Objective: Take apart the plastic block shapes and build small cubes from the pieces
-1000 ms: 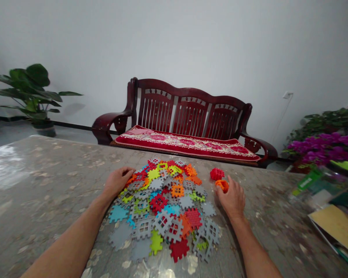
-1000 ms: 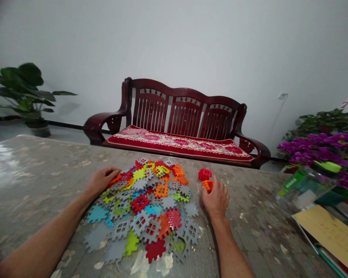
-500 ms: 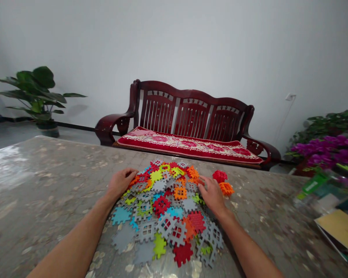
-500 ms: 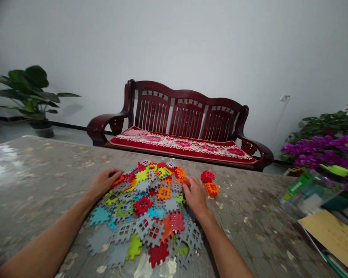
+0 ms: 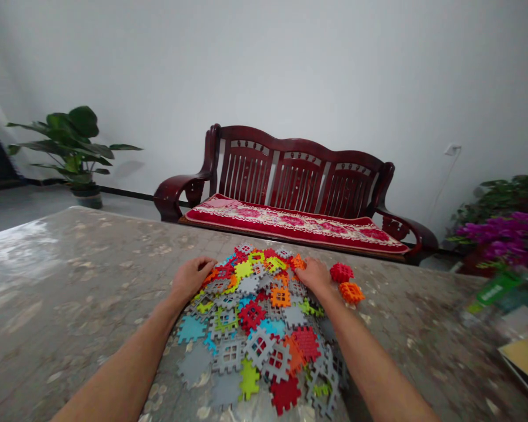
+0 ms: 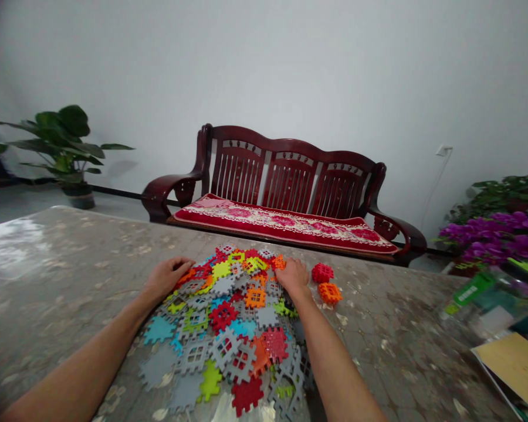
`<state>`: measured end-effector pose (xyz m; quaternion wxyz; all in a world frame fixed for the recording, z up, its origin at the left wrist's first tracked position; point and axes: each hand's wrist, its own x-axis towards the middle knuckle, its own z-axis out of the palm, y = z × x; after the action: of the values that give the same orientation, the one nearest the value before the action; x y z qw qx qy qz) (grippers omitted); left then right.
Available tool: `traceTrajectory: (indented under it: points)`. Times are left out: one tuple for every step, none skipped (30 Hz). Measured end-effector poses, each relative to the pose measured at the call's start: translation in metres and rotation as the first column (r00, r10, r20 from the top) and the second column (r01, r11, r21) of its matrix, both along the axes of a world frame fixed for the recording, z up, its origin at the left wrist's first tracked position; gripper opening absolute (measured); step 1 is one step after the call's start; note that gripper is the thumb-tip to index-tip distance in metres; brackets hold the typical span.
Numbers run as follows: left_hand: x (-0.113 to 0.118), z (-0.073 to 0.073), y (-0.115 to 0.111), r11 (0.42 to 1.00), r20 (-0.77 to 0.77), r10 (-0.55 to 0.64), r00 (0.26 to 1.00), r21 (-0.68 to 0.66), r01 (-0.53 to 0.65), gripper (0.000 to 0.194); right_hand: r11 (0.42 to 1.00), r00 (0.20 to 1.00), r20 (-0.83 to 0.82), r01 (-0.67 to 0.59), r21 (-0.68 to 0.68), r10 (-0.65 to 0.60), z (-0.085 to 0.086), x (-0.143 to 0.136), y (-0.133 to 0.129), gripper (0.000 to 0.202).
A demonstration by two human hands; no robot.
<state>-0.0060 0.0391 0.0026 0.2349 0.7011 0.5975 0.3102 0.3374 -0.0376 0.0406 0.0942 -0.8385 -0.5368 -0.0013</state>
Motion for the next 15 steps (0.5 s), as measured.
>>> traceTrajectory:
  points:
    - [0.000,0.000,0.000,1.000,0.002,-0.001,1.000,0.004,0.001,0.037,1.000,1.000,0.003,-0.007,0.000,0.007,0.000,-0.001,0.000,0.041]
    - [0.000,0.000,0.000,1.000,0.002,0.001,1.000,0.005,-0.001,0.036,1.000,1.000,0.004,-0.015,0.001,0.015,0.001,-0.002,-0.001,0.038]
    - [0.000,0.000,0.000,1.000,0.000,0.003,1.000,0.003,-0.003,0.037,1.000,1.000,0.008,-0.024,0.000,0.024,0.001,-0.003,-0.002,0.037]
    - [0.000,0.001,0.000,1.000,-0.004,0.003,1.000,0.000,-0.003,0.037,0.999,0.999,0.010,-0.037,0.003,0.037,0.001,-0.003,-0.004,0.035]
    - [0.000,0.001,0.000,1.000,-0.008,0.002,1.000,-0.001,-0.002,0.038,0.998,0.998,0.010,-0.058,0.012,0.058,0.002,-0.004,-0.006,0.034]
    - [0.000,0.001,0.000,1.000,-0.010,0.002,1.000,-0.002,-0.002,0.038,0.996,0.996,0.009,-0.088,0.033,0.088,0.001,-0.005,-0.009,0.032]
    - [0.000,0.001,0.000,1.000,-0.011,0.004,1.000,-0.001,-0.004,0.038,0.989,0.992,0.009,-0.130,0.067,0.130,0.001,-0.006,-0.012,0.032]
    - [0.000,0.001,0.000,1.000,-0.008,0.006,1.000,0.002,-0.006,0.038,0.977,0.983,0.012,-0.182,0.112,0.181,-0.001,-0.006,-0.014,0.031]
    - [0.000,0.000,0.000,1.000,-0.002,0.007,1.000,0.005,-0.007,0.037,0.956,0.971,0.019,-0.240,0.166,0.240,-0.003,-0.006,-0.017,0.032]
    - [0.000,0.000,0.000,1.000,0.004,0.007,1.000,0.008,-0.007,0.037,0.928,0.954,0.030,-0.297,0.224,0.298,-0.006,-0.005,-0.019,0.034]
    - [0.000,-0.001,0.000,1.000,0.008,0.006,1.000,0.012,-0.007,0.038,0.897,0.938,0.037,-0.342,0.281,0.346,-0.009,-0.004,-0.021,0.038]
    - [0.000,-0.001,0.000,1.000,0.012,0.005,1.000,0.015,-0.006,0.038,0.866,0.923,0.034,-0.371,0.335,0.383,-0.013,-0.003,-0.023,0.041]
    - [0.000,-0.001,0.000,1.000,0.014,0.003,1.000,0.018,-0.003,0.038,0.840,0.912,0.019,-0.385,0.382,0.410,-0.017,-0.001,-0.024,0.045]
    - [0.000,-0.002,0.000,1.000,0.015,-0.001,1.000,0.019,0.001,0.039,0.823,0.905,-0.011,-0.381,0.422,0.425,-0.020,0.000,-0.026,0.047]
    - [0.000,-0.002,0.000,1.000,0.013,-0.004,1.000,0.018,0.004,0.039,0.817,0.903,-0.053,-0.360,0.451,0.427,-0.024,0.002,-0.027,0.049]
